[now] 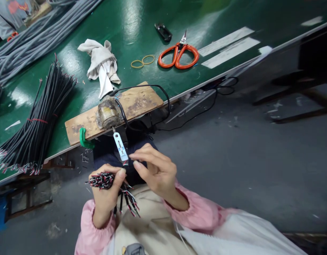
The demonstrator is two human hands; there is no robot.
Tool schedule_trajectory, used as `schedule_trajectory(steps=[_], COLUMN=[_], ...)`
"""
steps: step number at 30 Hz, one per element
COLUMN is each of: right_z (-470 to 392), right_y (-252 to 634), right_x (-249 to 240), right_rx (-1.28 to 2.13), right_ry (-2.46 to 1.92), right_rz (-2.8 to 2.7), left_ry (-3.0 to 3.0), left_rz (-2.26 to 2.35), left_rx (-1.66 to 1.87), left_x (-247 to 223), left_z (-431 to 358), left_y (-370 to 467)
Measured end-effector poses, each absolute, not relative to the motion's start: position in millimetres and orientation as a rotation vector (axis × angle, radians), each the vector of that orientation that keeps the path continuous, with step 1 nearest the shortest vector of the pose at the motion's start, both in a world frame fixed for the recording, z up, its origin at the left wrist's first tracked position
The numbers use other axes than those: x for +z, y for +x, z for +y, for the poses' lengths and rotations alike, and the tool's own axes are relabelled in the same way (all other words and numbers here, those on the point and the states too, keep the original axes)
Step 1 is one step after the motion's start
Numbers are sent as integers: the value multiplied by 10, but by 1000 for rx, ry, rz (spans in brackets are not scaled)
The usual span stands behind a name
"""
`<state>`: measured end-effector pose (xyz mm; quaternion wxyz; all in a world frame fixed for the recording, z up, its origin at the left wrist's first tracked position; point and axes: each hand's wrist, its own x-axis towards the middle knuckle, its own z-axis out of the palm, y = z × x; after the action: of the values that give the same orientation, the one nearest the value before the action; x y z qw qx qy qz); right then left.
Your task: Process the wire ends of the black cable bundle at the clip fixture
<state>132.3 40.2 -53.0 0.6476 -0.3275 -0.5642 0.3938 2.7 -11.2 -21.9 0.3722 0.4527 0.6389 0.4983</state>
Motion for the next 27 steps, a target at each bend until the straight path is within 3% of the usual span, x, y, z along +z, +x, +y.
schedule_trajectory(steps=[7,14,20,27], right_z=[397,365,267,341], right_y=[1337,1252,1197,1270], right_x=[-502,-502,-535,-538], right_rx=[841,1153,1112,1334], right_ry=[-702,-688,-742,-689], right_rz=[-1333,-1100,-1049,-1130], left_ry=[1125,1062,1062,1069], left_rz=[1603,1567,1607,1614], left_rx=[1260,1255,1270,1239], left_x=[-153,-120,-163,-187], left_z=[-84,-70,-100,-95], left_y=[43,78,71,30])
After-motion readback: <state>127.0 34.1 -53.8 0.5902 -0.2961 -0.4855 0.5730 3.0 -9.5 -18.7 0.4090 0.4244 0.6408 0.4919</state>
